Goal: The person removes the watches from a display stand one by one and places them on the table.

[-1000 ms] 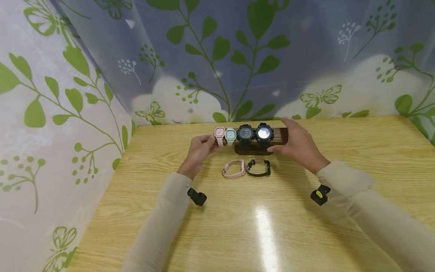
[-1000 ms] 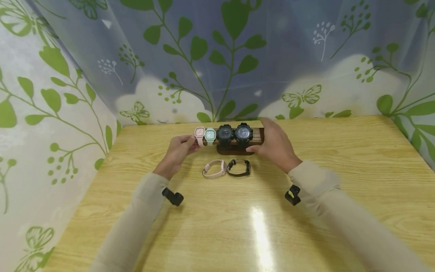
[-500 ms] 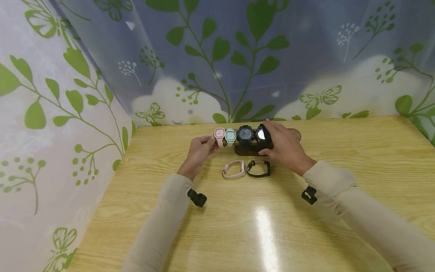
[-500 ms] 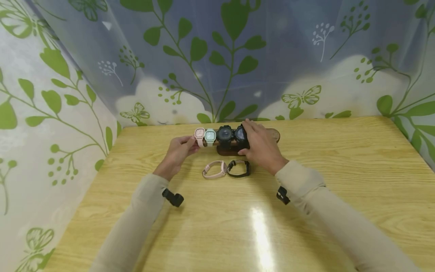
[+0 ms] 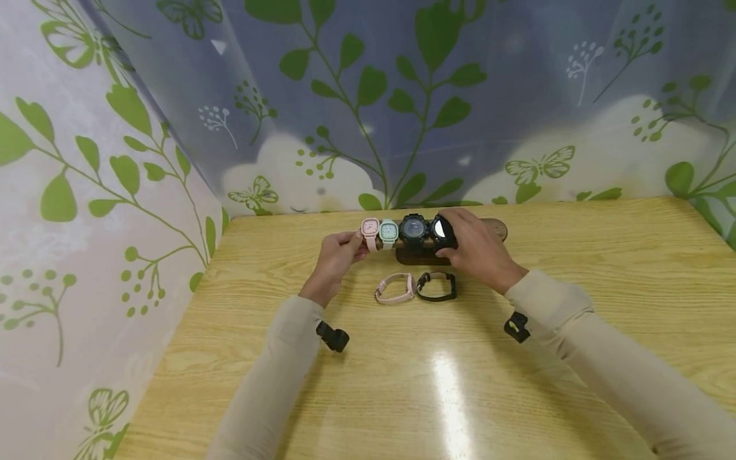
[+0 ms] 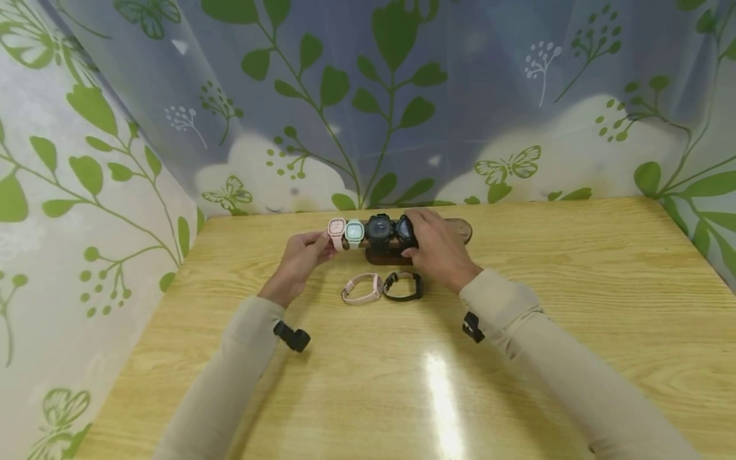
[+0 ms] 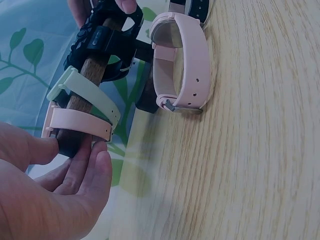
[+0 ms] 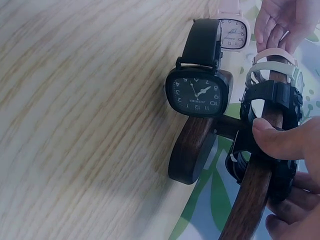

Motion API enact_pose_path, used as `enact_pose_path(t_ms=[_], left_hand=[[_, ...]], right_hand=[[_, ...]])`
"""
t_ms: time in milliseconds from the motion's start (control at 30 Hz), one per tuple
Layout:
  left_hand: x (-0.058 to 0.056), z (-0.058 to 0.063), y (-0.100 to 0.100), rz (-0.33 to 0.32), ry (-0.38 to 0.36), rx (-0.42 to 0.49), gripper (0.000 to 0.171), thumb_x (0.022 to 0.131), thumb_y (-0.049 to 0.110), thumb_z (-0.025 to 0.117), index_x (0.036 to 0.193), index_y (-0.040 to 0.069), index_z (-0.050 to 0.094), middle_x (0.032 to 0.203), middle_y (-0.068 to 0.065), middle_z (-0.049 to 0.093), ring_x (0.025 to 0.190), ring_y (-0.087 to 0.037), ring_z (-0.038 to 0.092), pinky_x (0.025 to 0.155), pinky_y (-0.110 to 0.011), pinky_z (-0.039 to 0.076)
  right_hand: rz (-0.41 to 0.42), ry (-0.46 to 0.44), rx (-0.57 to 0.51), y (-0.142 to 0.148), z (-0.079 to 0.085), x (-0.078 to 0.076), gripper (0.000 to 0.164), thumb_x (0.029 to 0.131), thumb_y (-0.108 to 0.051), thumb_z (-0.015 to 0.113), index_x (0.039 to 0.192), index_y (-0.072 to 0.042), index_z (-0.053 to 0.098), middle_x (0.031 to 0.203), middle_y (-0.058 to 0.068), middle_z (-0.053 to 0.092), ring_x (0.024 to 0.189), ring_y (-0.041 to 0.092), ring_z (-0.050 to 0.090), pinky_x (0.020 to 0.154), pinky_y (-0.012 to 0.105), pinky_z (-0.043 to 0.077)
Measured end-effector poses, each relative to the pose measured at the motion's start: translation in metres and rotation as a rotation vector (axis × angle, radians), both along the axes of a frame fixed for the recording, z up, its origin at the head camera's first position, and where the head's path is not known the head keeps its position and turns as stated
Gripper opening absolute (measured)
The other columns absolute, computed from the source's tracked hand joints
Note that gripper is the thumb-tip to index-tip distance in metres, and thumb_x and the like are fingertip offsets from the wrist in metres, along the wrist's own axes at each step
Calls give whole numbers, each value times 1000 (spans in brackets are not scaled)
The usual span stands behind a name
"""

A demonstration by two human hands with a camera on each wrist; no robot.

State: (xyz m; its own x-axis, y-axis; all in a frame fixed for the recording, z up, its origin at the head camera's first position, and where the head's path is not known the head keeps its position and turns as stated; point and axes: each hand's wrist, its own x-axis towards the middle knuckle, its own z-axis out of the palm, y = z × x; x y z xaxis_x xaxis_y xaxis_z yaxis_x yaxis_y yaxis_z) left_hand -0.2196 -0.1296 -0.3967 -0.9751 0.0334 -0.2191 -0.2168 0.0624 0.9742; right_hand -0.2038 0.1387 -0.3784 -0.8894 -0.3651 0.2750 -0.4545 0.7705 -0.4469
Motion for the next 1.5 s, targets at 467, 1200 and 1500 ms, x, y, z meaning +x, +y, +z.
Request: enact_pose_path(t_ms=[467,1200,1500], left_hand=[[1,0,1,4,7,5,36,109,15,50,136,-8,57,114,-20,65,114,-34,63,104,-44,51],[1,0,0,2,15,7,36,109,15,50,135,-8,58,115,-20,65,111,-31,65,103,-43,52],[1,0,0,6,15,3,36,109,14,50,136,-8,58,115,-20,65,102,-22,66,102,-42,53]], right_hand=[[-54,17,12,10,1,2,70,81,-3,84,141,9,50,140,27,53,120,45,57,97,60,50],[-124,2,-31,49,7,12,69,81,-3,83,140,11,49,140,34,49,115,53,56,92,64,50],[-165,12,-27,67,8,22,69,82,-5,83,141,9,50,142,32,49,112,52,57,90,65,49]])
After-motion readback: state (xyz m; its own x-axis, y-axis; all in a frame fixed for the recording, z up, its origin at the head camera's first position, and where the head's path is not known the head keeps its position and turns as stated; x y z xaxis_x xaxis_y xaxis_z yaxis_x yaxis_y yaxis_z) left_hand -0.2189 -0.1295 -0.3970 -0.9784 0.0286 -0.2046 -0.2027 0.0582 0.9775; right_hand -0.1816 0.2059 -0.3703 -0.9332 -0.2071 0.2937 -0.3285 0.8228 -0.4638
